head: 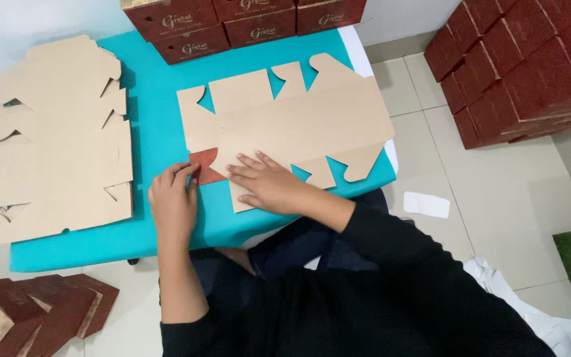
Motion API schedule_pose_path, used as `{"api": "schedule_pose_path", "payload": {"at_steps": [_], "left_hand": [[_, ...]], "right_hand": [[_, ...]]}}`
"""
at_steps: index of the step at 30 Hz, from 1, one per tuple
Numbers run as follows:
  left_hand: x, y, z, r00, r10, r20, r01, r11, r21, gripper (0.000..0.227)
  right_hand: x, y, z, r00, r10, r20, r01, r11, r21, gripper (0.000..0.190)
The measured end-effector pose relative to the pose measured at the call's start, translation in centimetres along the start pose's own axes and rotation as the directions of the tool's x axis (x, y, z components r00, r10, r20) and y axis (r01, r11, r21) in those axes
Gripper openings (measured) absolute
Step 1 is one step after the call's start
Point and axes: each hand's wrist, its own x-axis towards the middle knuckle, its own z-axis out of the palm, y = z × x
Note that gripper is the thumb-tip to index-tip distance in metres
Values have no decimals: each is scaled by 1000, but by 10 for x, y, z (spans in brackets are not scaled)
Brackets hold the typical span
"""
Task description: The person assembles flat cardboard pieces into small boxes by folding the sides and tucking the flaps into place. They repeat this process for multiple boxes, stacking the finished ones on the table.
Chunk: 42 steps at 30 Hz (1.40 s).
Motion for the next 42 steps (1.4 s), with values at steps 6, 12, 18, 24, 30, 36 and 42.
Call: {"api": "schedule_pose_path", "payload": {"at_steps": [6, 12, 18, 24, 30, 36, 42], "left_hand": [[-14, 35, 14, 972, 220, -82, -211, 972, 102, 28], [-20, 46, 9, 988, 154, -13, -154, 980, -127, 34], [-18, 44, 19, 998, 57, -14, -58, 990, -131, 30], [-23, 71, 21, 994, 109, -29, -104, 985, 138, 51], [-28, 73, 29, 994, 100, -37, -91, 979, 185, 48], [-29, 78, 20, 997, 70, 10, -71, 979, 191, 55], [-30, 78, 24, 999, 43, 34, -49, 981, 185, 59]], "right_hand": [[-44, 15, -39, 1000, 2, 26, -2, 1000, -9, 76], [-56, 34, -20, 966, -125, -225, 114, 992, -58, 38], [-30, 48, -25, 865, 366, -343, -253, 909, 332, 30], [-17, 65, -5, 824, 267, -499, -346, 935, -71, 57], [-19, 29, 8, 914, -140, -380, 28, 958, -285, 21], [-30, 23, 15, 892, -54, -449, -138, 913, -383, 25], [-61, 39, -6, 888, 126, -443, -296, 893, -339, 27]]}}
